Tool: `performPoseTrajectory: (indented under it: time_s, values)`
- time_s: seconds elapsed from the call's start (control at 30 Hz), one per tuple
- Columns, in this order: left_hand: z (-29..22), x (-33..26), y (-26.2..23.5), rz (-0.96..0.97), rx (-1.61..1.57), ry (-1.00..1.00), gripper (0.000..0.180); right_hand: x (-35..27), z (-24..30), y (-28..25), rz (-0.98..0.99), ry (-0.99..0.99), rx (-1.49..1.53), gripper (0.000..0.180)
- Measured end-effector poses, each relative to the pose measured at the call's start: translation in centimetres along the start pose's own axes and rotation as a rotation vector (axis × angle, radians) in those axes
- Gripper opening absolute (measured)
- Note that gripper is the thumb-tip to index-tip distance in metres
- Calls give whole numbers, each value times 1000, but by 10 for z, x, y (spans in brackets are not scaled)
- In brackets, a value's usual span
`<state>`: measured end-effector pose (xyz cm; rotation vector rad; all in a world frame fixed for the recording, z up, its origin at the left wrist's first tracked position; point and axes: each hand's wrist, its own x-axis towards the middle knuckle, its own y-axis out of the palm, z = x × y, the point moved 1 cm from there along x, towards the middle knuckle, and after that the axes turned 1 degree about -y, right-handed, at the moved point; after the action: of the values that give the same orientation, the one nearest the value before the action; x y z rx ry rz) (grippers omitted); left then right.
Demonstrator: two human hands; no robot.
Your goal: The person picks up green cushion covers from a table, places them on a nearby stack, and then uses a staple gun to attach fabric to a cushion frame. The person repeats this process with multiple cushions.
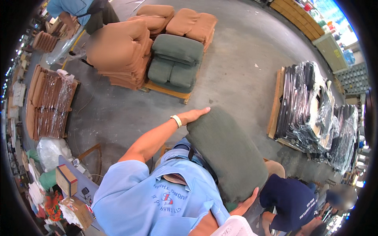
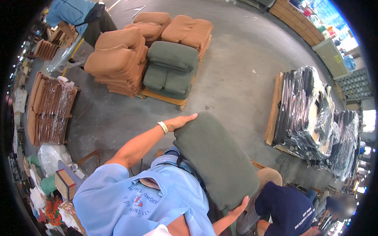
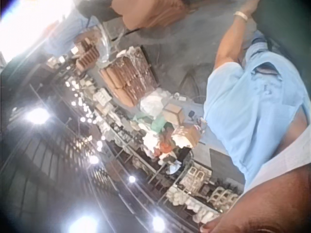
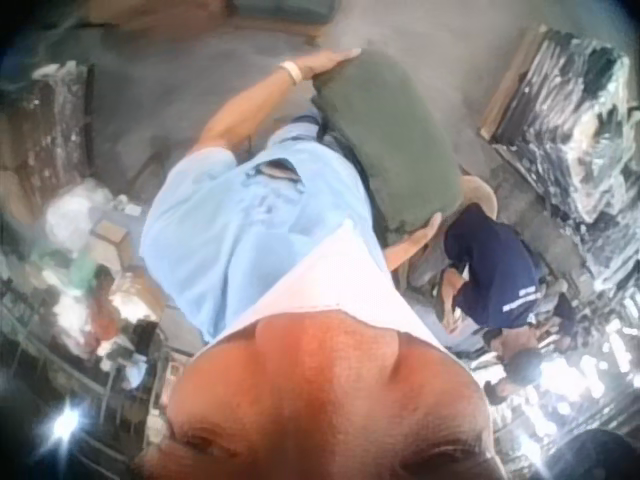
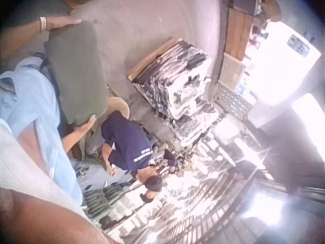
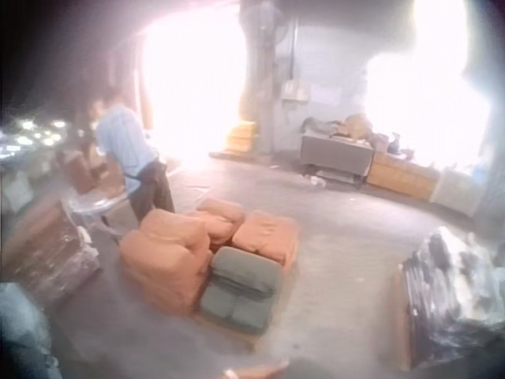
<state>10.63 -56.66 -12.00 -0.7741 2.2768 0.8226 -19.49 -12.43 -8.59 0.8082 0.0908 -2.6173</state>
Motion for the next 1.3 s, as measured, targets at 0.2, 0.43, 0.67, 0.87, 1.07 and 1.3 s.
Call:
performPoseTrajectory:
  time_s: [0.2, 0.43, 0.67, 0.87, 1.07, 1.3]
  values:
    - [-1, 3, -98, -312, -214, 166, 71, 100, 19, 168, 202, 56, -185, 86]
    - [-8, -9, -217, -571, -352, 76, 73, 175, -35, 332, 333, 134, -345, 91]
    - [15, 42, -413, -837, -127, 172, 73, 272, -124, 545, 780, 500, -606, 98]
    - [-5, 95, -522, -1030, -13, 69, 80, 359, -241, 653, 843, 526, -453, 103]
    - [34, 164, -597, -1067, 105, 30, 92, 386, -283, 708, 836, 542, -626, 106]
    - [39, 183, -625, -916, -221, -91, 107, 371, -303, 711, 735, 433, -457, 108]
